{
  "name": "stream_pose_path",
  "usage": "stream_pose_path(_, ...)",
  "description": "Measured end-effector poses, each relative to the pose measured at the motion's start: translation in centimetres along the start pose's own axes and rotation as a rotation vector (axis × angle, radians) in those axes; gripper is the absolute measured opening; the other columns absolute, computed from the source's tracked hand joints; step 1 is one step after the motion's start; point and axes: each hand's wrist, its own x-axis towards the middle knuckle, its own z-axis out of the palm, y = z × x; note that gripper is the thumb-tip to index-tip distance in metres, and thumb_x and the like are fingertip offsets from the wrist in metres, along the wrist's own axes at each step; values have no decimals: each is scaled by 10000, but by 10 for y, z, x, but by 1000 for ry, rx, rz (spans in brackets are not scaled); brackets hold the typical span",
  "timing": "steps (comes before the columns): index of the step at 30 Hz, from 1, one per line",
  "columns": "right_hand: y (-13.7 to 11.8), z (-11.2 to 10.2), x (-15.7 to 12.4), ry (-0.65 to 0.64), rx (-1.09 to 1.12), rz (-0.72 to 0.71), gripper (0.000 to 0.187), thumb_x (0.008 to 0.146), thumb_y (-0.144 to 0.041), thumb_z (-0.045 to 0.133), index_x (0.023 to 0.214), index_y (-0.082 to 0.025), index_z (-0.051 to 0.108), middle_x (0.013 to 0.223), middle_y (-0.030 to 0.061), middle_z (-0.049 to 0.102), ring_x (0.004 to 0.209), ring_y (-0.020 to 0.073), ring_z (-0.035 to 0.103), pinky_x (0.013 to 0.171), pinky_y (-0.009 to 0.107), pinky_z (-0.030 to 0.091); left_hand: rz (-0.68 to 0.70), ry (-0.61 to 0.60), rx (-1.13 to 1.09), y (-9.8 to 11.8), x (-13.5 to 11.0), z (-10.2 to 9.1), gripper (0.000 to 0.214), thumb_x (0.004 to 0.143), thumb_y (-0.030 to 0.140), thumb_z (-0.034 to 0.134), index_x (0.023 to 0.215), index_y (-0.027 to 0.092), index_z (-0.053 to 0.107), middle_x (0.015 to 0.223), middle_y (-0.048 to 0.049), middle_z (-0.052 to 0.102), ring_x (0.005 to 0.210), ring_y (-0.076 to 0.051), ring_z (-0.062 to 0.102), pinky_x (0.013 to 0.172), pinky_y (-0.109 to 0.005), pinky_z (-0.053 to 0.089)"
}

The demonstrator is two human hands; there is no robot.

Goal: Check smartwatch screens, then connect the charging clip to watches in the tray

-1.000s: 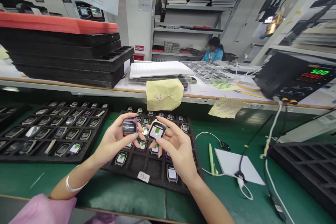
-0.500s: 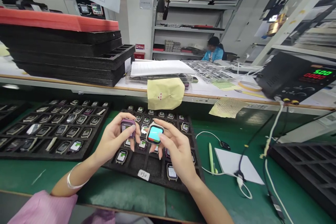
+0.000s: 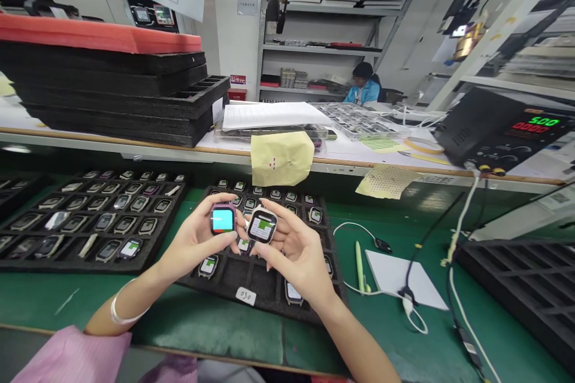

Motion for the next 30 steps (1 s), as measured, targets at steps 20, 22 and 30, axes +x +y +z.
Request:
stream_pose_path(20, 99, -28, -59, -315, -1109, 7, 438, 744, -192, 701, 1161, -149, 577, 1108, 131, 514, 1027, 297, 489, 914, 463, 440, -249, -276, 992, -85, -45, -50, 406, 838, 230, 590, 1195, 201, 398, 1131, -93, 557, 1052, -253, 550, 929, -426, 444)
stream_pose_path(22, 96, -31, -61, -320, -1158, 13, 488, 754, -217, 698, 1216, -157, 550, 1128, 133, 505, 1031, 300, 483, 908, 463, 433, -208, -363, 1136, -90, -44, -51, 372, 813, 242, 631, 1133, 188, 450, 1144, -100, 532, 1088, -270, 509, 938, -435, 429)
stream_pose_path(30, 51, -93, -88, -257, -1293, 130, 252, 835, -170, 604, 1085, -175, 571, 1046, 106, 515, 1009, 290, 487, 873, 425, 442, -175, -564, 1306, -78, -38, -41, 187, 828, 259, 611, 953, 180, 498, 1045, -67, 512, 989, -238, 489, 864, -383, 434)
